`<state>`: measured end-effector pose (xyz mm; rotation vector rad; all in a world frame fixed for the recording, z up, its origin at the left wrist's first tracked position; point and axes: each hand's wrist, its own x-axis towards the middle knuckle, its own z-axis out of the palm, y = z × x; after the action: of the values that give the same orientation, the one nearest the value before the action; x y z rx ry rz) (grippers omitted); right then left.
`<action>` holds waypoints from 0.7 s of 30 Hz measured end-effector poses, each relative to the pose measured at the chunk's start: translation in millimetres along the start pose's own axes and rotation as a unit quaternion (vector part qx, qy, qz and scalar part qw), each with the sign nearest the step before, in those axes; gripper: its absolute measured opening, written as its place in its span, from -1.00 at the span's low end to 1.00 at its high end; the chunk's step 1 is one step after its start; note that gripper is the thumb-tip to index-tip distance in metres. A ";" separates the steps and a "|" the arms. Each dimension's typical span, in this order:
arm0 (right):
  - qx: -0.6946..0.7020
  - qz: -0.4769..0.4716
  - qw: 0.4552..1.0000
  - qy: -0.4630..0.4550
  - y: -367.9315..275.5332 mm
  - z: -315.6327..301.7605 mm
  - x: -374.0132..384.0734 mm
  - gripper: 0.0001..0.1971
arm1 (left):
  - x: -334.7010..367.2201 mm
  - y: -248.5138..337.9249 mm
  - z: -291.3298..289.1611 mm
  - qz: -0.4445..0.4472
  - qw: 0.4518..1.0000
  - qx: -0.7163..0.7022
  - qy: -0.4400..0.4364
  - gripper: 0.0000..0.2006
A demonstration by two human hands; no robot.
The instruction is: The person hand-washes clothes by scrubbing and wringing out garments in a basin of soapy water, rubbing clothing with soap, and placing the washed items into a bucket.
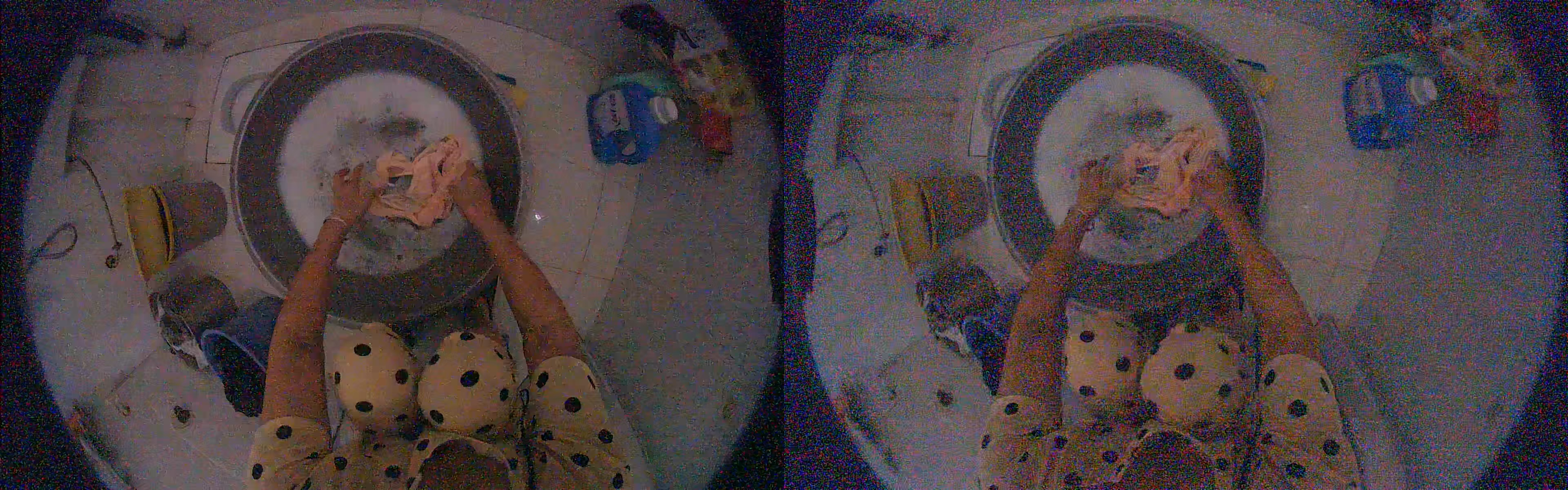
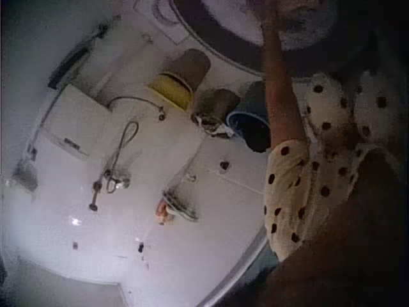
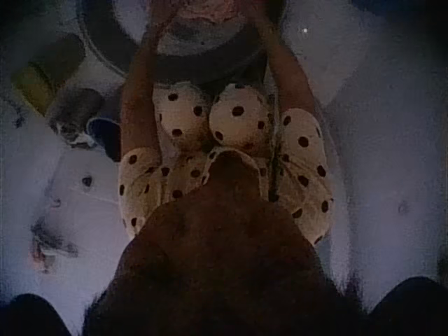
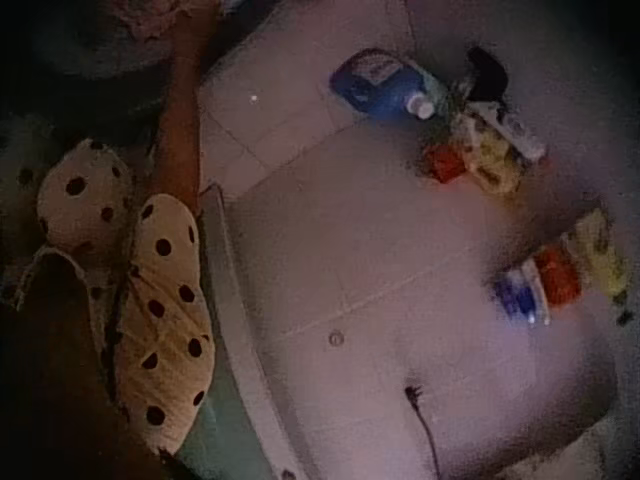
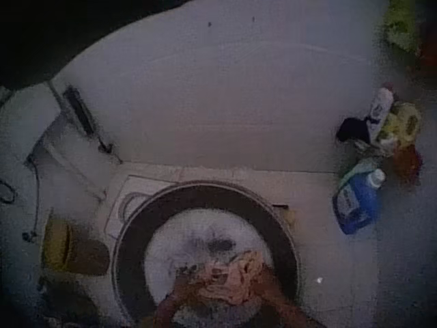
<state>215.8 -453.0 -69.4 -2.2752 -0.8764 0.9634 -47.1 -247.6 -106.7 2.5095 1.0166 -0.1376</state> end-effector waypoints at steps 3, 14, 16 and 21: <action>-0.061 -0.128 0.982 0.120 -28.9 13.6 -11.3 -0.37 | -4.4 60.5 27.9 0.048 0.996 0.011 0.070 -0.25; -0.174 -0.092 0.980 0.007 -12.6 17.8 5.6 -0.47 | 2.5 38.9 20.3 0.105 0.990 0.078 0.045 -0.33; 0.046 -0.038 0.993 0.106 16.5 29.3 17.9 -0.52 | 6.6 38.2 29.1 0.024 0.996 0.017 0.081 -0.34; 0.145 0.121 0.982 -0.001 76.0 31.6 19.6 -0.47 | -4.3 117.1 38.6 0.217 0.958 0.178 0.060 -0.53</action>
<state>229.6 -482.5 -147.4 -2.1565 -0.4310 1.1172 32.4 -341.7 -99.5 3.0380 0.4896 -0.0388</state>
